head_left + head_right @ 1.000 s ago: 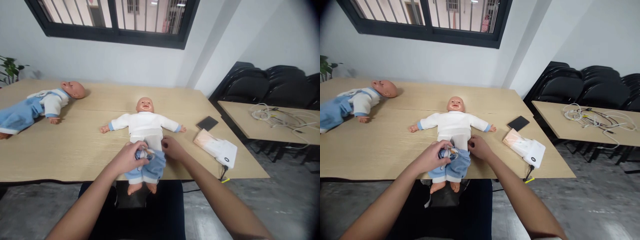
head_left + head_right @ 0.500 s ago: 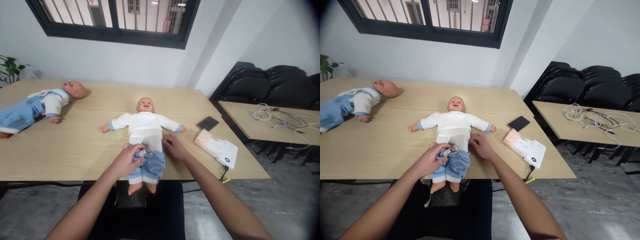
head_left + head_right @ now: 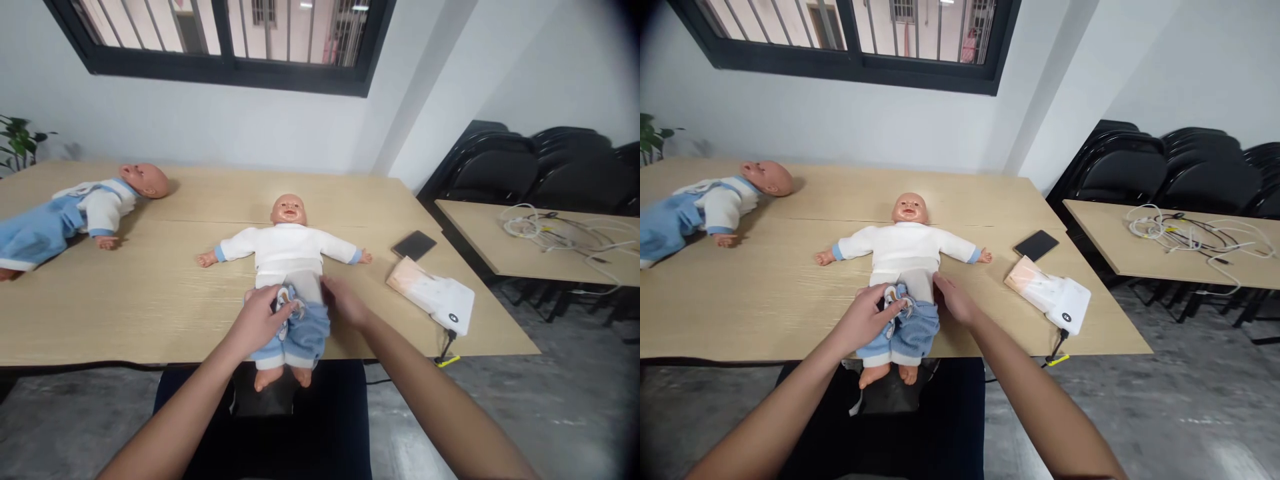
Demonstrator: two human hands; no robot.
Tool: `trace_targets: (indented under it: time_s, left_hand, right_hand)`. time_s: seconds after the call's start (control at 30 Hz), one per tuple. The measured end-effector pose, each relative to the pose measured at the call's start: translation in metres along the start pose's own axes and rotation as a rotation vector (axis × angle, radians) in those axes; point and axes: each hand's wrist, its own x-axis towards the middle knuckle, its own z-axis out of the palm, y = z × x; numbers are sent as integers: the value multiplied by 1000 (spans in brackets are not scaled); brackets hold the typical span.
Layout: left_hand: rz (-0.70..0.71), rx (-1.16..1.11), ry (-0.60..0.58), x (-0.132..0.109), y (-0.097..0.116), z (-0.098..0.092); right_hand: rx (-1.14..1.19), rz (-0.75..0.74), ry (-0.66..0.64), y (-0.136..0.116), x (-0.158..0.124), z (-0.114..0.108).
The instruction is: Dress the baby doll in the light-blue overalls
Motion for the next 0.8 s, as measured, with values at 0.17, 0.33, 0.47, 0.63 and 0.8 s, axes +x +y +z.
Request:
trace_targets:
  time_s: [0.17, 0.33, 0.47, 0.63, 0.8]
  left_hand:
    - [234, 49, -8, -14, -11, 6]
    - [339, 185, -199, -19, -9, -1]
    - [318, 237, -284, -16, -5, -6]
    - [205, 290, -257, -13, -5, 0]
    - [279, 347, -269, -16, 5, 5]
  right_hand:
    - [187, 188, 3, -10, -4, 12]
    - [443, 269, 64, -20, 2, 17]
    - [423, 258, 83, -22, 5, 22]
    - [-10, 83, -4, -28, -5, 14]
    - [-352, 62, -13, -30, -11, 15]
